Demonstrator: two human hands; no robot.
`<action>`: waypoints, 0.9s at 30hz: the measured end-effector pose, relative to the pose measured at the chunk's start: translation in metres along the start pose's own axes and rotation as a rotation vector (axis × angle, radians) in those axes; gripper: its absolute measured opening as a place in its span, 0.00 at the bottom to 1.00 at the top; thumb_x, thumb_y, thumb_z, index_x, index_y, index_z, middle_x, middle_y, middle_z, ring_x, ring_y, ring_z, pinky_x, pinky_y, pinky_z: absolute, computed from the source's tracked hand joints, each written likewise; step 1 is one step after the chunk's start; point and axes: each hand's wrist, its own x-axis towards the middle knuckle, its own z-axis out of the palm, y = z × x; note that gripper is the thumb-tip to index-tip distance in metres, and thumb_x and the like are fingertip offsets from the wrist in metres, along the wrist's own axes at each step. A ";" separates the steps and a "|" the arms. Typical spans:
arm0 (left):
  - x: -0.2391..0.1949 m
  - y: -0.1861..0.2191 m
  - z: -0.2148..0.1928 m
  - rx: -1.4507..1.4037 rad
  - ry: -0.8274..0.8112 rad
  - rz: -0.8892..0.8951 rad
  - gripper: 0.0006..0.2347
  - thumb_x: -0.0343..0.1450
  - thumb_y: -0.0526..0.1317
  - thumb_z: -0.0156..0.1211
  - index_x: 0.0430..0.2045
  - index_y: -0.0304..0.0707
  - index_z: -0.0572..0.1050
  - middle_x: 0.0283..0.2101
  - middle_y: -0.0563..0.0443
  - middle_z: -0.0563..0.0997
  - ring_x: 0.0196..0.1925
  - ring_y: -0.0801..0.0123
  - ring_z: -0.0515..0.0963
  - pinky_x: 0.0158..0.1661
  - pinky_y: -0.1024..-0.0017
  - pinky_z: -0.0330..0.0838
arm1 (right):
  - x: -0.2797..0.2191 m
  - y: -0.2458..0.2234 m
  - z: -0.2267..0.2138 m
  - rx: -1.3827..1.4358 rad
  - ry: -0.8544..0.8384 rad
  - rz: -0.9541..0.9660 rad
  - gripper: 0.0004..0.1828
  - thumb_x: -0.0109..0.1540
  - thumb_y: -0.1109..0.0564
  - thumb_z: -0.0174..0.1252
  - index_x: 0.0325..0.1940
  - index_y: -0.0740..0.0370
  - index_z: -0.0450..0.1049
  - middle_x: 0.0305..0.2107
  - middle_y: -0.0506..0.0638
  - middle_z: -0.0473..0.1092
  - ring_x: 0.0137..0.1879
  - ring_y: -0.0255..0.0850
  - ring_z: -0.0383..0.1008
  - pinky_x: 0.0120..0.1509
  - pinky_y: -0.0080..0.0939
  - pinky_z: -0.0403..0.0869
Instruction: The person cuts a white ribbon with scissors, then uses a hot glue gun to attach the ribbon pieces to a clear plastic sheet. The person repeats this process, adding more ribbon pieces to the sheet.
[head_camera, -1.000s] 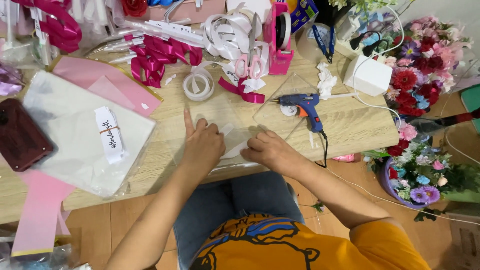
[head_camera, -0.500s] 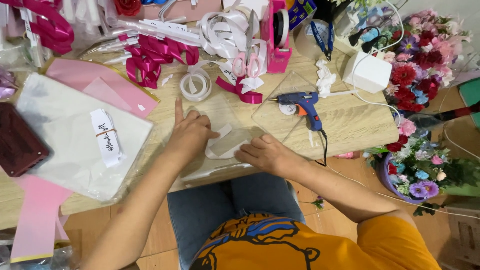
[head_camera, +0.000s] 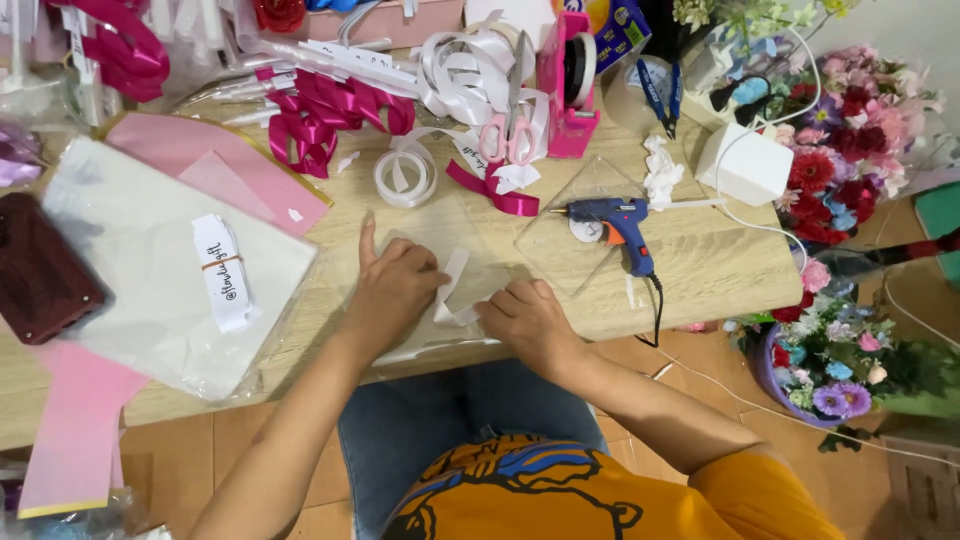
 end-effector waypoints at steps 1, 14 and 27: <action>-0.004 0.001 0.003 0.002 0.008 -0.010 0.04 0.67 0.37 0.67 0.30 0.52 0.85 0.38 0.55 0.82 0.53 0.64 0.75 0.70 0.38 0.28 | -0.004 0.002 0.006 0.004 0.001 -0.012 0.11 0.67 0.51 0.56 0.31 0.53 0.73 0.24 0.46 0.65 0.36 0.44 0.61 0.41 0.42 0.61; -0.052 0.009 0.048 -0.018 0.304 -0.035 0.03 0.70 0.40 0.64 0.34 0.52 0.82 0.43 0.57 0.81 0.53 0.67 0.76 0.68 0.39 0.41 | -0.001 -0.007 -0.015 0.062 -0.069 -0.033 0.08 0.65 0.49 0.60 0.35 0.51 0.78 0.26 0.45 0.69 0.39 0.44 0.66 0.43 0.43 0.62; -0.052 -0.006 0.062 -0.155 0.278 0.056 0.03 0.72 0.38 0.63 0.34 0.50 0.82 0.42 0.58 0.82 0.53 0.66 0.77 0.69 0.47 0.47 | 0.011 -0.023 -0.043 0.191 -0.044 -0.068 0.08 0.65 0.51 0.60 0.37 0.55 0.79 0.28 0.45 0.70 0.41 0.43 0.67 0.46 0.43 0.62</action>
